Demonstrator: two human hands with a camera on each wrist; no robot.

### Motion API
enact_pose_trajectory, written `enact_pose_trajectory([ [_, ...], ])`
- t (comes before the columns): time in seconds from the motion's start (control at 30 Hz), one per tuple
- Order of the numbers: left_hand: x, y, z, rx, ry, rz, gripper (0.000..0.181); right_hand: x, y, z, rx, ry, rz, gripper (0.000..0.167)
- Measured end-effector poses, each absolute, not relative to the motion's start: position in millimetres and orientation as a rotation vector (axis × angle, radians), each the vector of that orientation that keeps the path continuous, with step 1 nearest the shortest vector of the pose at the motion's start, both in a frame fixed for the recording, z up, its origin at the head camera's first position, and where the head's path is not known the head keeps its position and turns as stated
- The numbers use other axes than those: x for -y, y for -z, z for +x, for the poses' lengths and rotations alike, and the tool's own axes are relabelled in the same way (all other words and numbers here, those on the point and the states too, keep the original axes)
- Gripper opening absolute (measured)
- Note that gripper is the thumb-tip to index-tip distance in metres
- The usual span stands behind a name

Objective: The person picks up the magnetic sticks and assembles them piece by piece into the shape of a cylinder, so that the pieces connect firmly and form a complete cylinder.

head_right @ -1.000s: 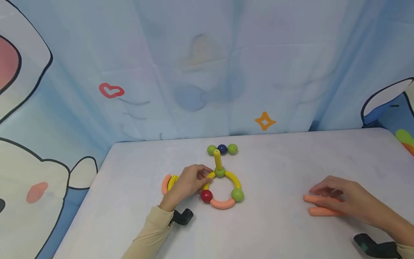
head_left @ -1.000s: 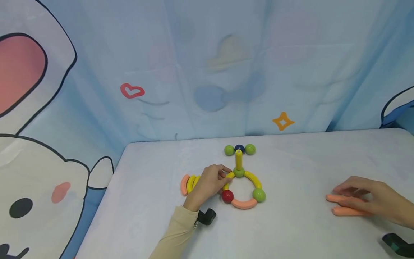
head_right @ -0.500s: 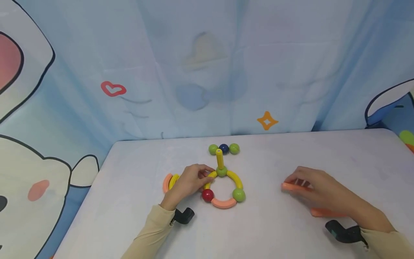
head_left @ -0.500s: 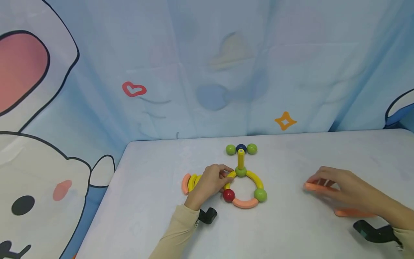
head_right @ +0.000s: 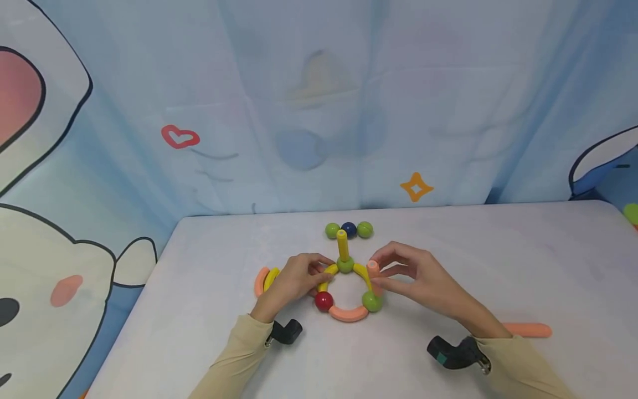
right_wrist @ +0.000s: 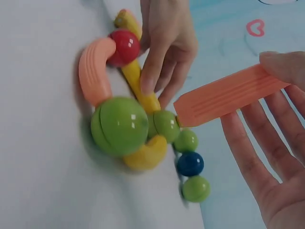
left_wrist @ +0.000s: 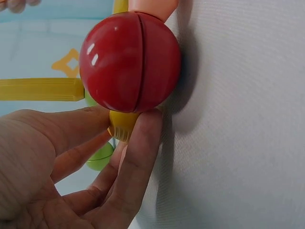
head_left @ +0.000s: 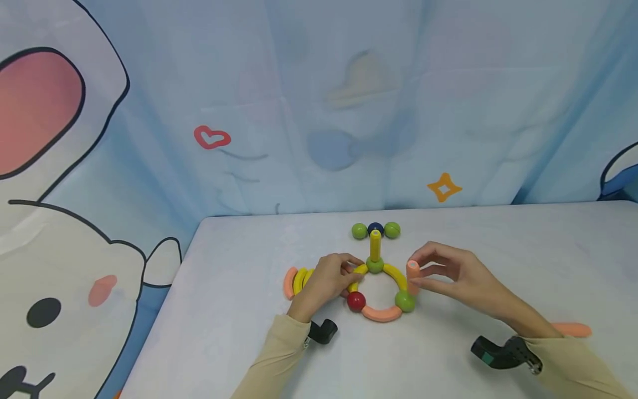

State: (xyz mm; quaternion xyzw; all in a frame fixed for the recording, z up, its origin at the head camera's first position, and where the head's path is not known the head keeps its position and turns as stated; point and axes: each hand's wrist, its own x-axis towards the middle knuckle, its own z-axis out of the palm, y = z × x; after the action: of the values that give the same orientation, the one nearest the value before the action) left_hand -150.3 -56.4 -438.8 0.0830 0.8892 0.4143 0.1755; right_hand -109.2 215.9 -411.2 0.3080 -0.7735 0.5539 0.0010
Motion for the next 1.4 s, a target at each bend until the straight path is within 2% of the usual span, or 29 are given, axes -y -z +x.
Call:
enact_pose_trajectory([
  [0.43, 55.4, 437.3, -149.9, -2.508, -1.177, 0.232, 0.032, -210.1, 417.1, -106.1, 2.395, -1.950, 0.882, 0.030],
  [0.77, 56.5, 436.8, -149.7, -2.518, -1.163, 0.234, 0.033, -211.4, 425.8, -107.5, 2.400, -1.955, 0.950, 0.032],
  [1.4, 56.8, 438.5, -149.1, -2.524, -1.158, 0.235, 0.033, -212.5, 438.8, -106.3, 2.424, -1.865, 0.903, 0.039],
])
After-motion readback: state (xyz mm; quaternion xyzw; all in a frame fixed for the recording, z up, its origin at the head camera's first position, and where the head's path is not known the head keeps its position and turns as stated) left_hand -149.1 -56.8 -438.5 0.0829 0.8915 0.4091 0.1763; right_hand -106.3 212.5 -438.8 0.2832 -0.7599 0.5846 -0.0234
